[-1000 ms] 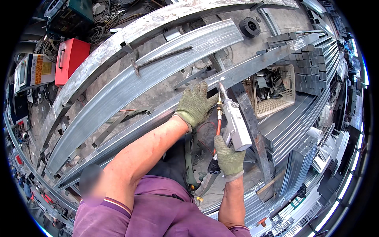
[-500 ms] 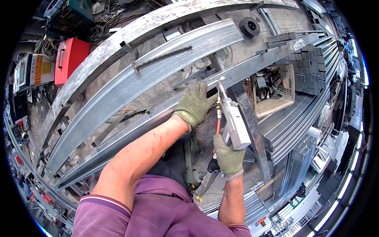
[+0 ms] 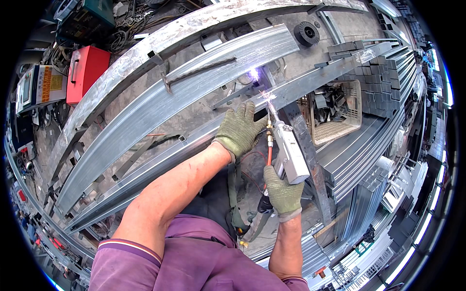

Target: The person welds two aluminum rectangular tubes together using a handheld welding torch, creating bright sparks. They then move the welded piece to a stack of similar metal frames and pick up another frame to position for welding.

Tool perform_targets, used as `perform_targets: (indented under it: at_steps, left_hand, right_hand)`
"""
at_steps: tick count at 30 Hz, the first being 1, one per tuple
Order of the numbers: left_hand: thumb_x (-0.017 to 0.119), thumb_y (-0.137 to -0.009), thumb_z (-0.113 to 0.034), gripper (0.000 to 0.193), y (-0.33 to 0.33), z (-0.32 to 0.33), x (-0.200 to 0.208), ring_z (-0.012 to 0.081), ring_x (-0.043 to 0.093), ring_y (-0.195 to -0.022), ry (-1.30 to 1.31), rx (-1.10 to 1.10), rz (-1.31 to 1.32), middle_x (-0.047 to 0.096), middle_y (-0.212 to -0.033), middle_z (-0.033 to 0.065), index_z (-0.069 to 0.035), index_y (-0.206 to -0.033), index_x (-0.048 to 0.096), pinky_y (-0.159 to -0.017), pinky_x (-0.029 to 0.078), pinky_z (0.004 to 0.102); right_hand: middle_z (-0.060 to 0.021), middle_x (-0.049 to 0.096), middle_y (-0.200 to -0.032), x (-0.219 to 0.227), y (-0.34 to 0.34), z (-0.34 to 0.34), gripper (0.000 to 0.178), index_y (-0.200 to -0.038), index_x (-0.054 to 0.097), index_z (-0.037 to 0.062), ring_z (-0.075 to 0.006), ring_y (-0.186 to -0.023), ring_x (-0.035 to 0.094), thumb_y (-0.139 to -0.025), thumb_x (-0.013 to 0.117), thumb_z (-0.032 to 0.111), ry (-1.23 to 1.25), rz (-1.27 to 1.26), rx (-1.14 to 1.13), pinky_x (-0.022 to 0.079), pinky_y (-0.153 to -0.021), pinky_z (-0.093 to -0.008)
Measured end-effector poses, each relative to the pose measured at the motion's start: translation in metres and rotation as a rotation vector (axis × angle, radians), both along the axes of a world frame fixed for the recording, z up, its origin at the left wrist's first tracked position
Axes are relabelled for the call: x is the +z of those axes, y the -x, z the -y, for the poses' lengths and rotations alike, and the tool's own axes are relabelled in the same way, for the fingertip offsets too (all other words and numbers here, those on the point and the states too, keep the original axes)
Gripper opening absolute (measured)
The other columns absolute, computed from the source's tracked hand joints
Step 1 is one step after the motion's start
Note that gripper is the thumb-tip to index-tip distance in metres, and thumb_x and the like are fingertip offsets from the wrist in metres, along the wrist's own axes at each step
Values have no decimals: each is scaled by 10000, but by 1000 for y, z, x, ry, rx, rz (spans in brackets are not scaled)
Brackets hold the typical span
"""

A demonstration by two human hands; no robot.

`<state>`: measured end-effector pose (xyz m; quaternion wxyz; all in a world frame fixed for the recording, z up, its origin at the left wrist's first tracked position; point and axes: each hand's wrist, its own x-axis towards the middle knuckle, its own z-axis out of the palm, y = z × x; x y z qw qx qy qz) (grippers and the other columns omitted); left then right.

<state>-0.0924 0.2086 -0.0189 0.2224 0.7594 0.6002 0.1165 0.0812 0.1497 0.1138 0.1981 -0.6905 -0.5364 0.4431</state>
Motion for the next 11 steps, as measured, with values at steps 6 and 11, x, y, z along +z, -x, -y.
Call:
perform_targets:
  at_steps: [6, 11]
  left_hand:
    - [814, -872, -403, 682, 0, 2, -3, 450, 507, -1429, -46, 10, -7, 514, -1527, 264, -252, -1511, 629, -1103, 458, 553]
    - [817, -862, -413, 697, 0, 2, -5, 443, 518, -1405, -58, 3, -14, 526, -1508, 242, -250, -1514, 630, -1097, 458, 548]
  right_hand:
    - [-75, 697, -1130, 2, 1, 1, 466, -1321, 663, -20, -162, -971, 679, -907, 842, 101, -22, 0, 17, 578, -859, -346]
    - [-134, 792, -1038, 4, 4, -2, 391, -1245, 735, -42, -194, -907, 778, -913, 839, 135, -58, 8, 5, 618, -800, -368]
